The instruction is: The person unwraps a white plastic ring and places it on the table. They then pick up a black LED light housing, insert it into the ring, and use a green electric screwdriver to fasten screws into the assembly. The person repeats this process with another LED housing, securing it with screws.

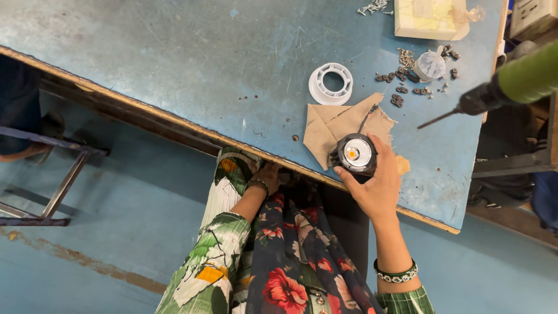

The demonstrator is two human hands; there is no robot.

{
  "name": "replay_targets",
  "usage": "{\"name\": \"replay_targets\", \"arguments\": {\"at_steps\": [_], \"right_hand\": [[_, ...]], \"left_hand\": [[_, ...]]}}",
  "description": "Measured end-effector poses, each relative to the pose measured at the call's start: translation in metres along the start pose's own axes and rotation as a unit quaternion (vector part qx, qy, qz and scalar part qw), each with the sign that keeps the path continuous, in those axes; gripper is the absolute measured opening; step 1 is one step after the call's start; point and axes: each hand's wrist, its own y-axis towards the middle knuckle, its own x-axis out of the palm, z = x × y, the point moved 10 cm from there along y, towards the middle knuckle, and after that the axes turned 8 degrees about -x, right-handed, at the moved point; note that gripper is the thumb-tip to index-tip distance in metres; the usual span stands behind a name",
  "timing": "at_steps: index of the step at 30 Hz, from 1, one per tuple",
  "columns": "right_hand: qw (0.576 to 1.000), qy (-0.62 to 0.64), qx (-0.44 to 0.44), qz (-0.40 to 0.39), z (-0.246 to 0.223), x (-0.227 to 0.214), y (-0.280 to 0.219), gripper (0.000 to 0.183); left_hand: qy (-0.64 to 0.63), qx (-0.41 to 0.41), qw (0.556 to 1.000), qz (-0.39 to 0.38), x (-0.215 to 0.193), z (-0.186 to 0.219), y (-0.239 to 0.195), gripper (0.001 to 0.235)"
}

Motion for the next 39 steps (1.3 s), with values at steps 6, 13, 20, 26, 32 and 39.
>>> {"name": "replay_targets", "arguments": {"at_steps": [6,13,20,26,32,39], "right_hand": [[1.0,-0.001,-0.002,-0.001,0.002,0.001,-0.001,0.087],[1.0,-0.014,-0.011,-0.002,0.0,0.002,-0.001,0.086],[1.0,-0.006,0.018,-0.004,0.005,0.003,-0.002,0.088],[0.999,-0.013,-0.035,0.016,-0.005,-0.004,-0.001,0.092],[1.0,0.01,0.002,0.006,0.0,-0.002,0.0,0.09],[0.998,0.055,0.036,0.025,0.01,-0.003,-0.005,0.085]], "left_hand": [[0.027,-0.027,0.999,-0.03,0.0,0.001,-0.001,0.08],[-0.01,-0.031,0.999,-0.037,0.001,-0.003,-0.001,0.08],[-0.03,-0.02,0.999,-0.009,0.002,-0.004,0.003,0.076],[-0.014,-0.009,1.0,-0.014,0.008,-0.006,0.005,0.062],[0.012,-0.004,0.999,-0.036,0.01,0.0,0.002,0.07],[0.078,0.018,0.997,-0.017,0.013,0.012,-0.002,0.067]]}}
